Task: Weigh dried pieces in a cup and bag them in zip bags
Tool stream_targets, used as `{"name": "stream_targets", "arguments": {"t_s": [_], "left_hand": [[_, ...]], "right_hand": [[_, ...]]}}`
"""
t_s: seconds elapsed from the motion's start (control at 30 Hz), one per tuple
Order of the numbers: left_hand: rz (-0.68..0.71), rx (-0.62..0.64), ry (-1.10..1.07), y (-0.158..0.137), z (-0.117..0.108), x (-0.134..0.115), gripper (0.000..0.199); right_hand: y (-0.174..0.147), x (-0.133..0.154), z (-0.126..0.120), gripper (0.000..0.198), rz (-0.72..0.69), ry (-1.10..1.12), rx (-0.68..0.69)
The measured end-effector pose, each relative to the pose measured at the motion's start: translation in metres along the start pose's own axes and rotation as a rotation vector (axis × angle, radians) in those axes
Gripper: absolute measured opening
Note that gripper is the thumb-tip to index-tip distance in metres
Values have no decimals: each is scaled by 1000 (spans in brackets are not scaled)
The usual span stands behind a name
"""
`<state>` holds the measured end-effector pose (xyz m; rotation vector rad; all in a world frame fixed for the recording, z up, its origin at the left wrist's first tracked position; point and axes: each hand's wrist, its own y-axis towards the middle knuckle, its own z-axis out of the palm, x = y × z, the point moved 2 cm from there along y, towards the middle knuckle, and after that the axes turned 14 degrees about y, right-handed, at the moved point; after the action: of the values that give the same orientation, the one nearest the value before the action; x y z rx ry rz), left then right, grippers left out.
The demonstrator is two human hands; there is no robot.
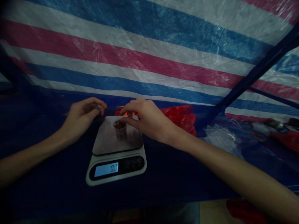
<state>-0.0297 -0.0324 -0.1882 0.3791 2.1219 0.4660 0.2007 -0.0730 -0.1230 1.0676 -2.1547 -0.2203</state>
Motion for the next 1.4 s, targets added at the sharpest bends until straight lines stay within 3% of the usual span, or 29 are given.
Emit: {"name": "stream_targets", "arguments": {"t_s": [0.17,0.27,0.4,0.53,0.67,0.9,1.0,1.13,1.2,1.27,1.33,1.4], "left_hand": [[12,6,8,0,1,1,18],[45,17,19,1,2,3,19],[99,16,51,3,0,5,21],[153,16,137,5,-4,7,23],[207,44,246,8,-8,11,21],[234,239,320,15,-11,22,25],[262,302,322,15,-12,25,26],[287,266,332,15,-13,24,24],[291,237,330,15,-13,23,22],[285,225,328,15,-12,23,22],[275,215,327,15,-12,23,22],[266,202,320,15,-12,24,22]], "right_hand": [[-22,-32,-35,14,93,-119,-192],[-44,-53,-46,14,173,-115,-193],[-71,-64,-40,18,154,-164,-203],[-79,-64,-30,16,109,-173,-283],[-78,-72,-18,18,135,-95,-215],[-81,-85,-10,19,150,-60,-205],[-79,-79,-20,21,143,-93,-242],[-80,-75,-58,21,232,-251,-383],[-84,-83,-77,23,393,-345,-286],[-90,-97,-88,26,544,-389,-56],[-96,-110,-92,26,575,-376,113],[-98,-116,-90,27,513,-344,180]]}}
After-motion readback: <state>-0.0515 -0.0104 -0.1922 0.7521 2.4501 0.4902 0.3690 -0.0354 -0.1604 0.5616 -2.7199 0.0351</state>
